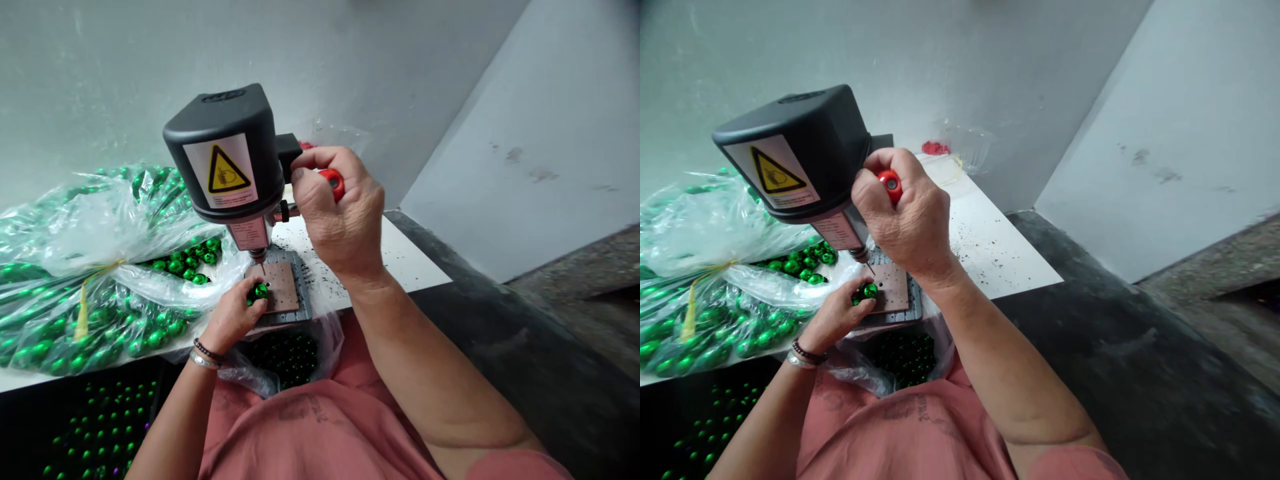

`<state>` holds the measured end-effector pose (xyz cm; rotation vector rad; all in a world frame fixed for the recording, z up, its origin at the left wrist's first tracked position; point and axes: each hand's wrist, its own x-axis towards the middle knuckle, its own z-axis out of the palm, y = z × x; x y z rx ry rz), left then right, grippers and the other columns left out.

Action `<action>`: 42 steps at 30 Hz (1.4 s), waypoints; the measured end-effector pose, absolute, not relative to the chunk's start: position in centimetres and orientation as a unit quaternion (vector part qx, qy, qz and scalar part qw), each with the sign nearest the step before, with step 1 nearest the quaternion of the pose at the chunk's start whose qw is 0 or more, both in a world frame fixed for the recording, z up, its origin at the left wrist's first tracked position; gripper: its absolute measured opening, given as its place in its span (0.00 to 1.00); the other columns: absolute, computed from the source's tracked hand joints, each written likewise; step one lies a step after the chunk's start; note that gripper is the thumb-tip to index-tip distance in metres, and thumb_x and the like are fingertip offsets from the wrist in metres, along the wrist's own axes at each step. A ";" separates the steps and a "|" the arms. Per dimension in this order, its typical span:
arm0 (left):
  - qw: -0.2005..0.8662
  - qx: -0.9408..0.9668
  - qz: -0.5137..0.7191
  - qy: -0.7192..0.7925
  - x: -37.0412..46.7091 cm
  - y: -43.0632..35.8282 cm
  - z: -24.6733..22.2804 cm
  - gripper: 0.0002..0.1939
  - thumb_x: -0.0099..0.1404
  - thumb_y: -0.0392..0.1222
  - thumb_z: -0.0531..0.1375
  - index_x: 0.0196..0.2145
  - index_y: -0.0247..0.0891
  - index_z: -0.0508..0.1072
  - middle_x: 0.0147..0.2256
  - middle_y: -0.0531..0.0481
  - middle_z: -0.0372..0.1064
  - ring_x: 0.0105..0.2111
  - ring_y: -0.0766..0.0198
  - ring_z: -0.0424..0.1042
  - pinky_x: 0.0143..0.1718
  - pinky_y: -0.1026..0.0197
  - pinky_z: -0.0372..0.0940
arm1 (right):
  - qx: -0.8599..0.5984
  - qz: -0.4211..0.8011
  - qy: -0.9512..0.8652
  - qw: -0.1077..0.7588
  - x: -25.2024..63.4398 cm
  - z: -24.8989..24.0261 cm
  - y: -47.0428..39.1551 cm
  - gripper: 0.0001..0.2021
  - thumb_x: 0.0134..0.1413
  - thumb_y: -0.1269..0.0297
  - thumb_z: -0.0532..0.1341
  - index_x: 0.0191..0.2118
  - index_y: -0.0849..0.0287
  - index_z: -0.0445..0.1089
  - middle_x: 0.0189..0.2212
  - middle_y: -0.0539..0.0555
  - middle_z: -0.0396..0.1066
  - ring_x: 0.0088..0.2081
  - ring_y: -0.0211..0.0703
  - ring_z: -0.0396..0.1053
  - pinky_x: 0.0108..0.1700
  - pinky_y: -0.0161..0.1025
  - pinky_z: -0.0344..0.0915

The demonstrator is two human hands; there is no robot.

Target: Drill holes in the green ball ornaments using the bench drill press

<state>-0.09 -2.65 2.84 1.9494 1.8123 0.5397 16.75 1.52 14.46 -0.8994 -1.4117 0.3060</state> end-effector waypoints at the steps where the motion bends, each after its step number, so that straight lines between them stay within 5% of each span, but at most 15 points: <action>1: 0.201 0.710 0.189 0.648 -0.1 -2.6 2.8 0.22 0.57 0.40 0.54 0.50 0.36 0.66 0.46 0.43 0.69 0.46 0.56 0.68 0.49 0.56 0.60 | -0.397 0.140 -0.624 0.658 16.7 14.5 1.4 0.06 0.52 0.61 0.54 0.31 0.55 0.65 0.23 0.46 0.66 0.31 0.32 0.66 0.38 0.33 0.65; 8: 0.215 0.668 0.190 0.687 -0.2 -2.0 2.6 0.23 0.56 0.46 0.56 0.49 0.34 0.62 0.40 0.42 0.71 0.39 0.56 0.71 0.41 0.56 0.64 | -0.396 0.154 -0.639 0.641 16.9 16.0 2.9 0.11 0.53 0.56 0.52 0.27 0.57 0.61 0.19 0.45 0.57 0.22 0.29 0.54 0.28 0.32 0.57; 15: 0.190 0.694 0.167 0.674 0.1 -1.0 2.8 0.22 0.59 0.46 0.54 0.51 0.39 0.66 0.44 0.44 0.71 0.44 0.56 0.70 0.45 0.57 0.61 | -0.478 0.104 -0.644 0.588 16.7 18.0 7.1 0.18 0.49 0.59 0.52 0.17 0.59 0.44 0.15 0.46 0.44 0.22 0.31 0.40 0.24 0.35 0.43; 42: 0.212 0.704 0.149 0.661 -0.2 -0.6 2.9 0.21 0.61 0.45 0.53 0.51 0.40 0.68 0.45 0.46 0.72 0.45 0.55 0.70 0.45 0.59 0.62 | -0.449 0.134 -0.634 0.615 16.6 17.7 7.0 0.15 0.49 0.57 0.51 0.19 0.57 0.48 0.17 0.45 0.48 0.22 0.31 0.45 0.26 0.33 0.48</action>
